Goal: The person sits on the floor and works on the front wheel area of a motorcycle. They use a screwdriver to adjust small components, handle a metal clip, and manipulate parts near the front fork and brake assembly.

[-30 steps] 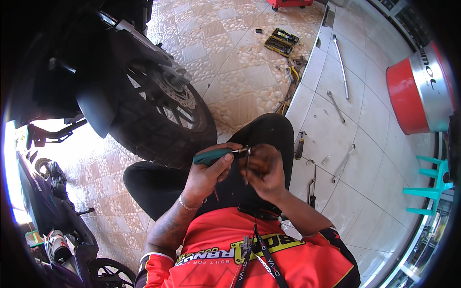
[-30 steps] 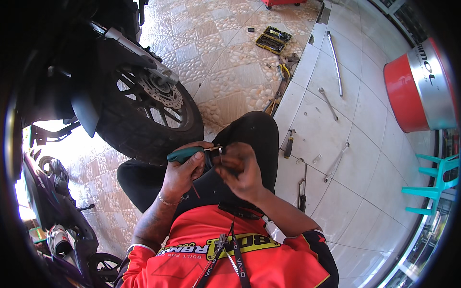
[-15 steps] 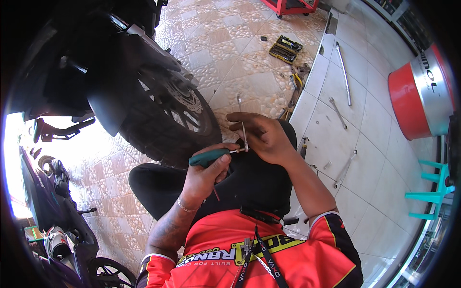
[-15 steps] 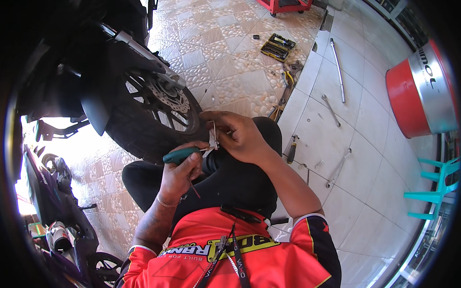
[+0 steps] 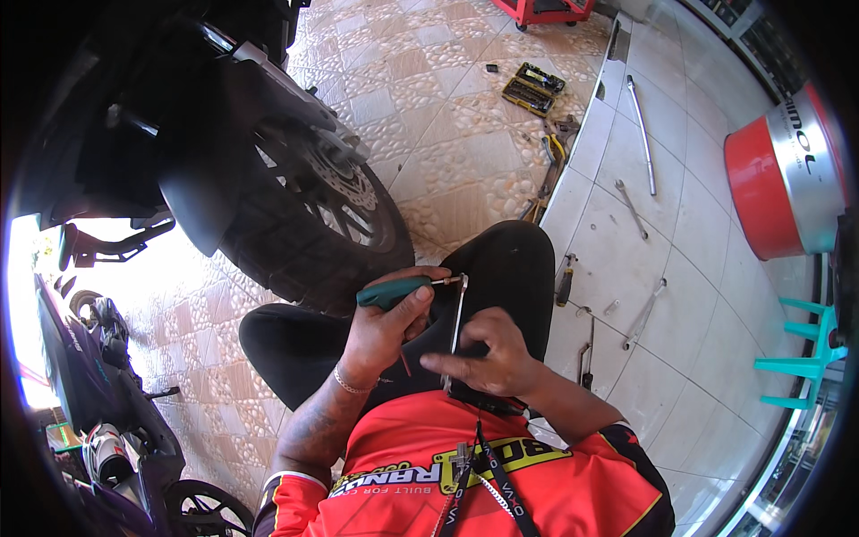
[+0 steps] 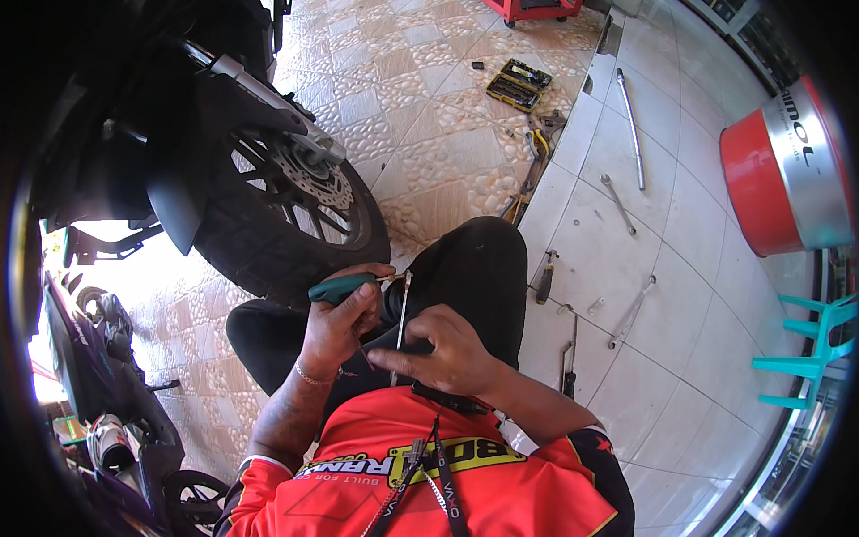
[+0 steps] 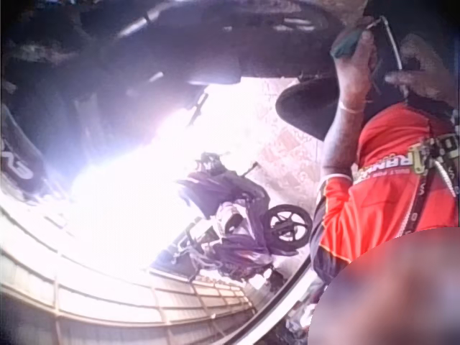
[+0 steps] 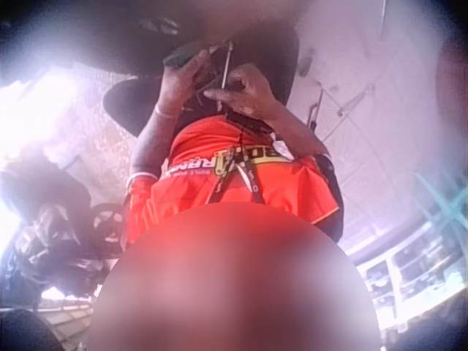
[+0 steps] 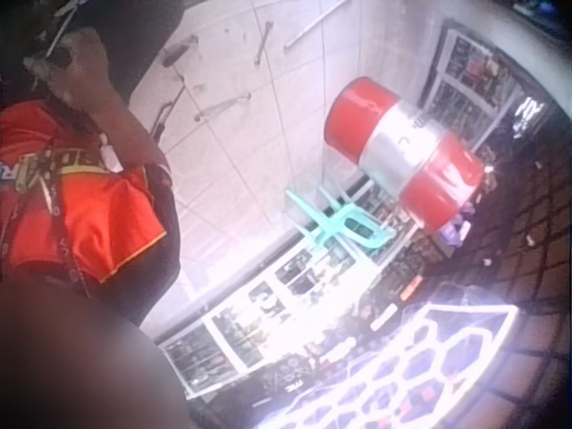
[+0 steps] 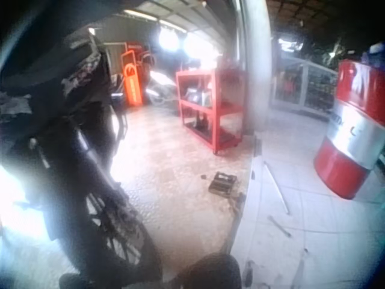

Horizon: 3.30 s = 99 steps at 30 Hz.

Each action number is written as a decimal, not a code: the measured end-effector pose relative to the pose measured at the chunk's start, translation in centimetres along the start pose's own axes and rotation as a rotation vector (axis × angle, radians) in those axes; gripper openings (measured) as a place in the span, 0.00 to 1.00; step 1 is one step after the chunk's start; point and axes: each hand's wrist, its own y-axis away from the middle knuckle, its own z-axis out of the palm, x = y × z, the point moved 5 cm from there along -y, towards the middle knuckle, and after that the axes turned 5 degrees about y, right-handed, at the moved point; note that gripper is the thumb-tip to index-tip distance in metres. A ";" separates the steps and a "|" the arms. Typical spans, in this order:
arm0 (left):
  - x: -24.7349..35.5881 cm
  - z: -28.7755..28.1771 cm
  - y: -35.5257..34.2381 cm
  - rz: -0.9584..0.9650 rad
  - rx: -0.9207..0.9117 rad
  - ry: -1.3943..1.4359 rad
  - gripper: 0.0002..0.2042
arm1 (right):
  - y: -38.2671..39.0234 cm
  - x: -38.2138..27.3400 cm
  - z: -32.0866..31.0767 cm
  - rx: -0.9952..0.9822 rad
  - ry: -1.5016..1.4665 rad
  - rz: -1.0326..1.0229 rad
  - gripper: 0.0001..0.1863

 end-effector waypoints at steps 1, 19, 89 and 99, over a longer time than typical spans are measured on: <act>-0.1 -0.1 -0.1 0.008 0.005 -0.016 0.18 | 0.7 0.6 0.9 -0.067 -0.040 0.066 0.21; -0.5 -0.5 0.0 0.042 0.042 0.024 0.15 | -3.6 13.9 2.3 -0.022 -0.379 0.416 0.10; -1.7 1.3 0.8 -0.064 -0.104 0.063 0.16 | -2.2 0.4 -4.5 0.336 0.133 0.035 0.11; -1.7 0.4 0.9 -0.038 -0.065 0.014 0.15 | 1.1 6.1 -0.2 -0.508 -0.879 1.183 0.25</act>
